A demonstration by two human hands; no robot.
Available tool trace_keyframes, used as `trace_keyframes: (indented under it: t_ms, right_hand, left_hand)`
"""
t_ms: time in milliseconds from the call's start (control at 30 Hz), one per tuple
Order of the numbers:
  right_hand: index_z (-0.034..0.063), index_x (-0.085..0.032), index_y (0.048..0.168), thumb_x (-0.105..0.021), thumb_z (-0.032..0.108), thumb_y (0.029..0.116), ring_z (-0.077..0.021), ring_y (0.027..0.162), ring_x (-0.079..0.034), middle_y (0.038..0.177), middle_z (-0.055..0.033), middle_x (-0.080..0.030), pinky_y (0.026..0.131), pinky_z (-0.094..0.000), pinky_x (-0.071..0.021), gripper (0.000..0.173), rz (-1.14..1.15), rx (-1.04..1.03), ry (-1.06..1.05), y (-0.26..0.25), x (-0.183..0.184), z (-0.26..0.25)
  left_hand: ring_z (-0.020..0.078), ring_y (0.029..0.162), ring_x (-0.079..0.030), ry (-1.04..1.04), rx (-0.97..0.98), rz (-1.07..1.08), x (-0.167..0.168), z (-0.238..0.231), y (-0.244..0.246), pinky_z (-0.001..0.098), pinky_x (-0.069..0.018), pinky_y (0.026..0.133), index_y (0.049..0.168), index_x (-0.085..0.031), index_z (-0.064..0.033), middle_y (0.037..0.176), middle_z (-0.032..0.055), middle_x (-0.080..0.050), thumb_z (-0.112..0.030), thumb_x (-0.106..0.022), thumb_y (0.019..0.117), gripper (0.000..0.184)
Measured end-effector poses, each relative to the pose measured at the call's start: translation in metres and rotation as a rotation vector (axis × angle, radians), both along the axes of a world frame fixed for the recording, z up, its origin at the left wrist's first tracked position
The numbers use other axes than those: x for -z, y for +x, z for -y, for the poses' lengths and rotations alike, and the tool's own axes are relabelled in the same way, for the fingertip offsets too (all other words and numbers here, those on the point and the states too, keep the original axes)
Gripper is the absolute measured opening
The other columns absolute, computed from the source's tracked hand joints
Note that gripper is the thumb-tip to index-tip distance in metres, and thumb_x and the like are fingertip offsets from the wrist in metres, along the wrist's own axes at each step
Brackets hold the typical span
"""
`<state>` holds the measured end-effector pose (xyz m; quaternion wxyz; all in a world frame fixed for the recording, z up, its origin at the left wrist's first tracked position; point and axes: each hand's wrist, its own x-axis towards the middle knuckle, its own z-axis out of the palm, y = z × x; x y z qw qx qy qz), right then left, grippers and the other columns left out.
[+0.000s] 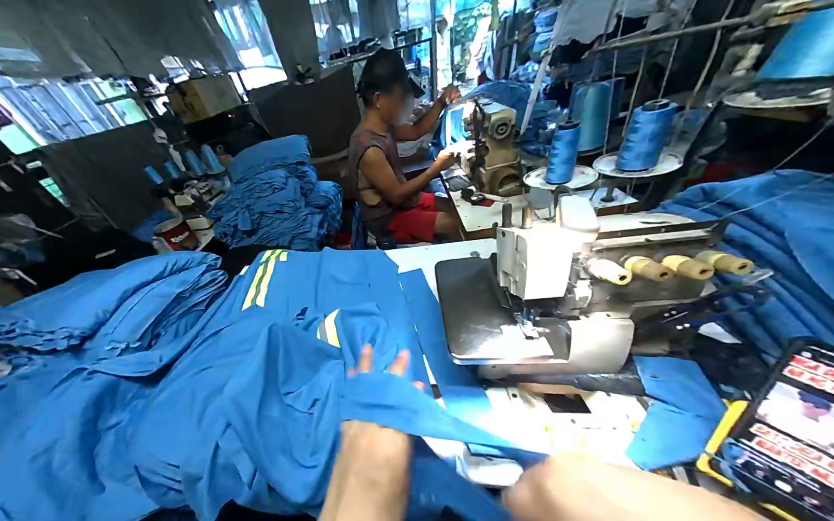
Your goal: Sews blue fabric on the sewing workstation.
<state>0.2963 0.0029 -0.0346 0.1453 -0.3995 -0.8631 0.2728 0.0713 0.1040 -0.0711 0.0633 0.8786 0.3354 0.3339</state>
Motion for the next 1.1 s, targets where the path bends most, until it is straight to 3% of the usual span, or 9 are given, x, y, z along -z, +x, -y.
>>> trace_keyframes:
  t_ms: [67,167,300,467,600,667,767,900,1100]
  right_hand:
    - [-0.0013,-0.069,0.099,-0.060,0.012,0.1000,-0.0422,0.075,-0.069,0.080,-0.0222,-0.067,0.064,-0.0612,-0.0545,0.016,0.115,0.283,0.030,0.000,0.020,-0.005]
    - [0.0040,-0.071,0.104,-0.066,0.013,0.0944,-0.0354,0.099,-0.072,0.103,-0.0176,-0.072,0.084,-0.0551,-0.0589,0.014,0.004,0.502,0.312,0.008,0.041,-0.007]
    - [0.0134,-0.073,0.095,-0.069,0.020,0.0877,-0.0224,0.094,-0.071,0.096,-0.0072,-0.073,0.078,-0.0391,-0.0603,0.011,-0.099,0.638,0.577,0.003,0.066,-0.008]
    - [0.0163,-0.075,0.086,-0.068,0.030,0.0927,-0.0108,0.082,-0.070,0.084,0.0017,-0.073,0.073,-0.0346,-0.0590,0.017,-0.167,0.658,0.450,-0.001,0.079,-0.006]
    - [0.0132,-0.072,0.088,-0.071,0.043,0.0889,-0.0132,0.054,-0.058,0.064,-0.0005,-0.062,0.049,-0.0339,-0.0506,0.030,-0.169,0.659,0.351,-0.007,0.077,0.000]
    - [0.0118,-0.069,0.093,-0.071,0.051,0.0862,-0.0126,0.049,-0.052,0.059,0.0006,-0.055,0.045,-0.0318,-0.0466,0.040,-0.151,0.659,0.366,-0.010,0.077,0.002]
    - [0.0091,-0.068,0.091,-0.068,0.061,0.0854,-0.0123,0.046,-0.048,0.056,0.0010,-0.049,0.041,-0.0311,-0.0422,0.052,-0.127,0.621,0.387,-0.013,0.082,0.003]
    - [0.0104,-0.068,0.094,-0.064,0.059,0.0908,-0.0112,0.045,-0.046,0.055,0.0018,-0.047,0.041,-0.0289,-0.0395,0.049,-0.170,0.500,0.427,-0.015,0.087,0.002]
    - [0.0133,-0.070,0.102,-0.059,0.051,0.0979,-0.0146,0.054,-0.058,0.063,-0.0005,-0.059,0.047,-0.0345,-0.0479,0.039,-0.188,0.374,0.333,-0.017,0.091,-0.002]
  left_hand:
    - [0.0435,0.138,-0.050,0.088,-0.007,0.076,0.008,-0.006,-0.011,0.0665,-0.0382,0.112,0.114,-0.074,-0.0062,0.134,0.0125,-0.068,0.000,-0.065,0.0879,0.028]
    - [0.0400,0.133,-0.055,0.127,0.098,0.065,0.022,0.000,-0.024,0.0708,-0.0283,0.115,0.102,-0.076,-0.0103,0.124,0.0202,-0.069,-0.008,-0.072,0.0879,0.015]
    - [0.0277,0.133,-0.058,0.314,0.105,-0.062,0.023,0.003,-0.039,0.0660,-0.0293,0.118,0.098,-0.074,-0.0129,0.113,0.0081,-0.075,-0.013,-0.067,0.0962,0.007]
    - [0.0234,0.129,-0.061,0.400,0.089,-0.073,0.025,0.004,-0.044,0.0604,-0.0305,0.119,0.093,-0.075,-0.0152,0.105,0.0036,-0.077,-0.019,-0.069,0.0959,0.008]
    - [0.0189,0.127,-0.062,0.416,0.079,-0.039,0.031,0.004,-0.046,0.0557,-0.0303,0.120,0.092,-0.075,-0.0177,0.101,0.0008,-0.077,-0.032,-0.070,0.0966,0.016]
    - [0.0167,0.125,-0.063,0.421,0.064,-0.027,0.033,0.005,-0.045,0.0530,-0.0297,0.121,0.092,-0.074,-0.0175,0.100,0.0007,-0.077,-0.036,-0.069,0.0977,0.020]
    - [0.0161,0.110,-0.069,0.455,0.017,-0.044,0.032,0.008,-0.045,0.0489,-0.0378,0.116,0.093,-0.071,-0.0183,0.093,0.0010,-0.075,-0.040,-0.068,0.0975,0.022]
    - [0.0184,0.090,-0.073,0.539,-0.058,-0.077,0.032,0.008,-0.046,0.0424,-0.0467,0.105,0.080,-0.071,-0.0189,0.076,0.0017,-0.073,-0.039,-0.066,0.0960,0.026]
    - [0.0202,0.099,-0.070,0.546,-0.066,-0.099,0.029,0.010,-0.049,0.0435,-0.0419,0.109,0.079,-0.067,-0.0184,0.078,0.0043,-0.071,-0.035,-0.064,0.0970,0.025]
